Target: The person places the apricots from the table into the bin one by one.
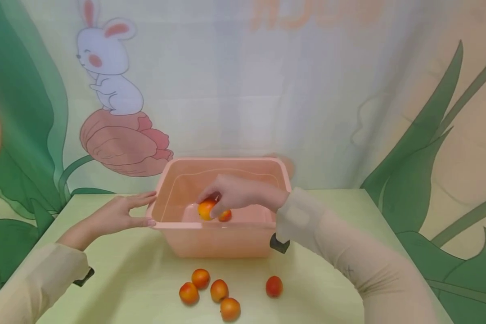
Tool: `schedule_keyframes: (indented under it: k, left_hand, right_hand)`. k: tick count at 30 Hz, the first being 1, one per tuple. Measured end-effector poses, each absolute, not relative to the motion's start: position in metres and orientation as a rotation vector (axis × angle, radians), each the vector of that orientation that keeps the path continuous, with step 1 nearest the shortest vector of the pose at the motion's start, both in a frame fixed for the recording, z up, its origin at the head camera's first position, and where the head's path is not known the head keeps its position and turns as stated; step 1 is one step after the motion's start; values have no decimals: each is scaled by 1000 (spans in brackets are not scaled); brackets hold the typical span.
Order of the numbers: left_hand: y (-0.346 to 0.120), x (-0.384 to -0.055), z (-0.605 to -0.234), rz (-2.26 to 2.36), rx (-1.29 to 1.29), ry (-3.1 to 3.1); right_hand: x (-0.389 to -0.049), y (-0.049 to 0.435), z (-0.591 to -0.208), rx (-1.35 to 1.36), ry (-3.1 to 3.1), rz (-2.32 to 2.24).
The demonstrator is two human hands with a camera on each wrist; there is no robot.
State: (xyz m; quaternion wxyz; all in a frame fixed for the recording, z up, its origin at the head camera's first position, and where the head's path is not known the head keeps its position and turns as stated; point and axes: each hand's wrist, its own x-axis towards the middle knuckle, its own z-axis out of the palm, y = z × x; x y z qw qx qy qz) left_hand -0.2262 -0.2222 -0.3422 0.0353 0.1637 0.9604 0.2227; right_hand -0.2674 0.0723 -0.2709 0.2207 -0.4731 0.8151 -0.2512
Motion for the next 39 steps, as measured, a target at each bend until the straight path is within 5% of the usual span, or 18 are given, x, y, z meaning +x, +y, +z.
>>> schedule_keyframes:
  k: [39]
  left_hand:
    - [-222,-227,-343,705,491,2946]
  right_hand:
    - [-353,74,-291,-915,2330,-897]
